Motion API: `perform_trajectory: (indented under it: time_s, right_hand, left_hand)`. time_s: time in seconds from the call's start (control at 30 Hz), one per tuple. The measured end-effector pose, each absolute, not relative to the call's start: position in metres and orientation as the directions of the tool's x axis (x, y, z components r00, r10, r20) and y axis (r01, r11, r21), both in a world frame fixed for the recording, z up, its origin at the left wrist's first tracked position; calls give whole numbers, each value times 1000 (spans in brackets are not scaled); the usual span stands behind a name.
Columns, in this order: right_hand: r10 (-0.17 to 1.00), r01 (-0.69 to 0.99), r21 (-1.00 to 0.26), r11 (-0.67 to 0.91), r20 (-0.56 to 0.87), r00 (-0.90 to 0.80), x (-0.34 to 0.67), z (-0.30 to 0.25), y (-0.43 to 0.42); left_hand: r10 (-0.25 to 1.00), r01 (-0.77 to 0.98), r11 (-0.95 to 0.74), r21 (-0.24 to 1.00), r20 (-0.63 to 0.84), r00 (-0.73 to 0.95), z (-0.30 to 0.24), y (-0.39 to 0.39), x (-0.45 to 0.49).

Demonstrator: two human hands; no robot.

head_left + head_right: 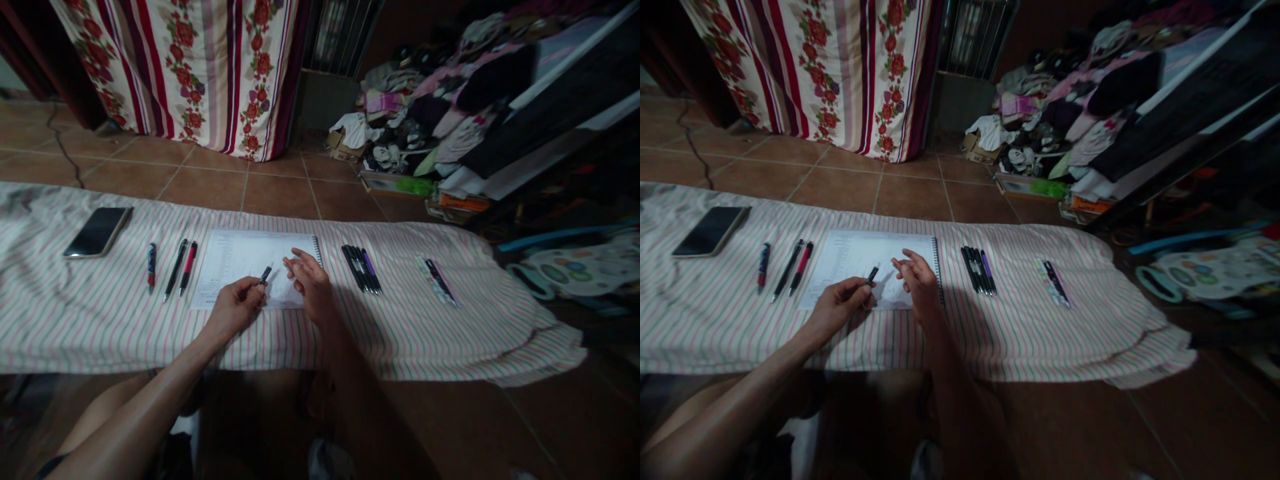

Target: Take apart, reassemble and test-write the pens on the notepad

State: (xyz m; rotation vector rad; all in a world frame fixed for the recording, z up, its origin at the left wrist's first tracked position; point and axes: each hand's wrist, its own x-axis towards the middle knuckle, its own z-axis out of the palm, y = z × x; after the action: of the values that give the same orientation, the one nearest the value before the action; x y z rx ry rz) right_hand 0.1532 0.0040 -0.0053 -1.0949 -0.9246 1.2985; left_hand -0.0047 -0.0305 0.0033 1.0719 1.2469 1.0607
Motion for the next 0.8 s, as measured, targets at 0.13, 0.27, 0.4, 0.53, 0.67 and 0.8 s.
perform_trajectory:
  time_s: [0.13, 0.27, 0.4, 0.53, 0.67, 0.8]
  right_hand:
    - [995, -292, -955, -60, -79, 56, 156, -6, 5]
    - [988, -349, -934, -81, -121, 92, 157, -4, 5]
    - [980, -414, -906, -94, -157, 119, 159, -2, 4]
    - [971, -440, -891, -114, -194, 141, 163, -4, 5]
    - [967, -471, -872, -134, -218, 129, 167, -5, 7]
    - [971, -486, -862, -143, -217, 100, 168, -3, 6]
  left_hand:
    - [984, -21, 179, 984, -178, 33, 3, -29, -5]
    - [983, 12, 181, 983, -182, 40, 2, -30, -6]
    - [982, 24, 178, 984, -179, 59, -3, -31, -7]
    - [982, 40, 167, 985, -170, 84, -3, -32, -6]
    - [954, -80, 280, 957, -268, 133, 3, -33, -3]
    - [921, -280, 381, 881, -338, 193, 6, -32, 0]
